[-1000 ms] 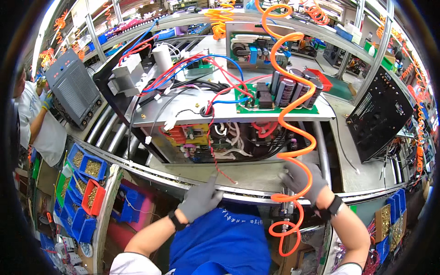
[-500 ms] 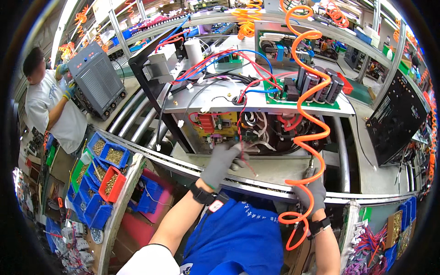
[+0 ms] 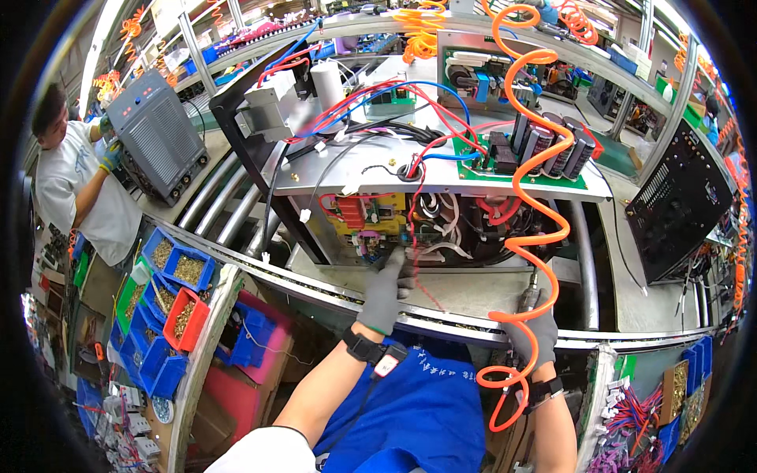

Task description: Wiring and securing components inside an electronic power unit on an assembly line.

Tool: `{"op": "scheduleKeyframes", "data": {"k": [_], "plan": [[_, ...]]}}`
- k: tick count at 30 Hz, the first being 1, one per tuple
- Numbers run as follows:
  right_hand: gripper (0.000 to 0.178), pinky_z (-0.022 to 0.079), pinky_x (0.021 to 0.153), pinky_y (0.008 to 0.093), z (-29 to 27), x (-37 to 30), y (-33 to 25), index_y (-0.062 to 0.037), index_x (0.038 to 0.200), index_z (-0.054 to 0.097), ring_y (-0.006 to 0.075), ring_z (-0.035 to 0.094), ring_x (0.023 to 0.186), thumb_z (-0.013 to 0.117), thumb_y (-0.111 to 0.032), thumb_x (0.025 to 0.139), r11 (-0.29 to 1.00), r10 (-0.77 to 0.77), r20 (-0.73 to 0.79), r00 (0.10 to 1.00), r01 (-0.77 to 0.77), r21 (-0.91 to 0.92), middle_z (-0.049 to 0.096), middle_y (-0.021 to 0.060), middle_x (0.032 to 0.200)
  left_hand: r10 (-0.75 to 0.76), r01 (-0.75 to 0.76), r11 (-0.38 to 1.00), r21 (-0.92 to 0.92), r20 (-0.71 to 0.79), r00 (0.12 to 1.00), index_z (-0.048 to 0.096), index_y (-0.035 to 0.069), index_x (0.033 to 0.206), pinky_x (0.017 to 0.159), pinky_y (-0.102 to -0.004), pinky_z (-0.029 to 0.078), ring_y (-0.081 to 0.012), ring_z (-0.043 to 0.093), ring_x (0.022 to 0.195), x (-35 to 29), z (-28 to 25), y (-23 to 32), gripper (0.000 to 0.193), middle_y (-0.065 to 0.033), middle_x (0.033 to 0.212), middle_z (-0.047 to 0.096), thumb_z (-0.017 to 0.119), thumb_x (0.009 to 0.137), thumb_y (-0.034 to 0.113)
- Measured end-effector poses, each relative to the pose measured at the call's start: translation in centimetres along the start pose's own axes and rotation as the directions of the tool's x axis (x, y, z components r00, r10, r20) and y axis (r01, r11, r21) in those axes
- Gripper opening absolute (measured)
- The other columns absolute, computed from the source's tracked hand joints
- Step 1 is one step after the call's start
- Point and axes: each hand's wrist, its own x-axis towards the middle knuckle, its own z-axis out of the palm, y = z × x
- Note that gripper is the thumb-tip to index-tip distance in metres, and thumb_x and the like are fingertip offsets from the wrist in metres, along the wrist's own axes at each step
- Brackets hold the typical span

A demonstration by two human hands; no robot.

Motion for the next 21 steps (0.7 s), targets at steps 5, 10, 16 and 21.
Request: {"op": "scheduleKeyframes", "data": {"k": [5,10,16,21], "plan": [[0.077,0.052,0.069,0.0391,0.9,0.9,2.7,0.001,0.119,0.049,0.0331,0.066,0.083,0.086,-0.034,0.062,0.986,-0.127,-0.024,0.992,0.129,0.108,0.066,0.0189,0.092,0.774,-0.468,0.568,0.677,-0.244,0.585,0.057,0.0,0.101,0.057,-0.0326,0.048,-0.0175,0.058,0.066,1.9,-3.2,-0.5,0.043,-0.0052,0.081,0.061,0.08,0.076,0.027],[0.087,0.052,0.07,0.0394,1.5,1.3,4.2,0.0032,0.129,0.045,0.0323,0.065,0.083,0.087,-0.029,0.06,0.968,-0.239,-0.158,0.958,0.247,0.032,0.064,0.0184,0.095,0.883,-0.446,0.296,0.845,-0.063,0.465,0.056,0.003,0.087,0.062,-0.0366,0.047,-0.022,0.056,0.067,2.8,-3.2,2.2,0.04,-0.0065,0.078,0.057,0.084,0.067,0.024],[0.055,0.048,0.072,0.0298,2.0,1.3,5.5,0.0049,0.125,0.045,0.0166,0.054,0.088,0.062,0.0,0.074,0.892,-0.337,-0.118,0.934,0.357,0.277,0.058,0.0089,0.099,0.902,-0.421,0.131,0.898,0.068,0.426,0.053,0.006,0.077,0.057,-0.0372,0.046,-0.0248,0.052,0.06,3.6,-3.4,2.1,0.037,-0.0057,0.071,0.053,0.085,0.064,0.021],[0.049,0.047,0.073,0.0295,1.5,1.2,4.4,0.0038,0.121,0.046,0.0165,0.053,0.087,0.061,0.0,0.075,0.932,-0.306,-0.038,0.951,0.308,0.191,0.056,0.0073,0.098,0.904,-0.446,0.113,0.888,0.095,0.417,0.054,0.006,0.078,0.058,-0.0371,0.046,-0.0242,0.054,0.061,2.9,-3.7,2.6,0.035,-0.0056,0.069,0.053,0.083,0.066,0.019]]}}
